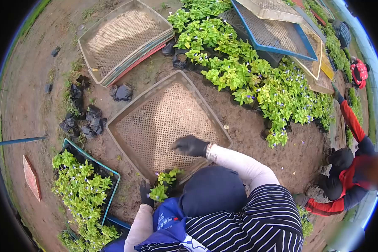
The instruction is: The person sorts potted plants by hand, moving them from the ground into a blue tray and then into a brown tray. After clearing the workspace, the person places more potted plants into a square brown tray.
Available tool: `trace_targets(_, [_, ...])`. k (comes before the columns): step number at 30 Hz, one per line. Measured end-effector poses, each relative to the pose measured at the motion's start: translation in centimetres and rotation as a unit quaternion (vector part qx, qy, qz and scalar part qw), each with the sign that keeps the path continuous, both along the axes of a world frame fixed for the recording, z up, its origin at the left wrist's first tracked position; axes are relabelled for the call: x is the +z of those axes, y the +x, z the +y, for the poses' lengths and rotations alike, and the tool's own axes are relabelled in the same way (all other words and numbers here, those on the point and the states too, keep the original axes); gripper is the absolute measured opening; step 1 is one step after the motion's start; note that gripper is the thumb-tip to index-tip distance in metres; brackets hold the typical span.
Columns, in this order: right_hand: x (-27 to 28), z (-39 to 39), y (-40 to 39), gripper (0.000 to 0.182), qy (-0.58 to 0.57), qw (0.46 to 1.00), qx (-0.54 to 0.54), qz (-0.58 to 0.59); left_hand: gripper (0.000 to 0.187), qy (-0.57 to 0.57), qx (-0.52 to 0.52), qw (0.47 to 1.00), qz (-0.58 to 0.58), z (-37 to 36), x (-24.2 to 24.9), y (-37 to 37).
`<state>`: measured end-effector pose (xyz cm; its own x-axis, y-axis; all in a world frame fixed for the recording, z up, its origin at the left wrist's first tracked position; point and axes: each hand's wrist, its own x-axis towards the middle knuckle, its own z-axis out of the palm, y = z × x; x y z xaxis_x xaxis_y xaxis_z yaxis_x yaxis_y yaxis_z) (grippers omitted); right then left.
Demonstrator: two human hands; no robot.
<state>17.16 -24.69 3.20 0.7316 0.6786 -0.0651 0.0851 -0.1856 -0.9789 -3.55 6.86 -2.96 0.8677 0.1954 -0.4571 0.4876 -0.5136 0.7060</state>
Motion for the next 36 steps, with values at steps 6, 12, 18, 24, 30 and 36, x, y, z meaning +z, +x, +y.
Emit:
trace_targets(6, [-2.3, -13.4, 11.2, 0.059, -0.43, 0.811, -0.388, -0.086, 0.037, -0.066, 0.161, 0.982, 0.076, 0.3, -0.9, 0.6])
trace_targets(12, [-8.1, -14.8, 15.7, 0.032, -0.539, 0.779, -0.286, -0.146, 0.036, 0.019, 0.09, 0.996, -0.014, 0.3, 0.6, 4.8])
trace_targets(18, [-5.6, -15.6, 15.5, 0.021, -0.303, 0.819, -0.428, -0.231, 0.032, -0.037, 0.145, 0.988, 0.037, -0.9, 3.2, 5.9])
trace_targets(24, [1.4, -3.9, 8.2, 0.021, -0.193, 0.842, -0.26, -0.433, 0.035, -0.037, 0.106, 0.993, 0.044, -2.6, 3.2, 7.9])
trace_targets(30, [-7.3, 6.3, -7.8, 0.048, -0.139, 0.973, 0.186, 0.021, 0.034, -0.088, 0.123, 0.988, 0.035, -3.2, 0.4, 6.9])
trace_targets(36, [-1.2, -5.0, 8.3, 0.021, -0.081, 0.955, -0.236, -0.163, 0.033, -0.078, 0.074, 0.991, 0.076, -1.3, 2.7, 4.8])
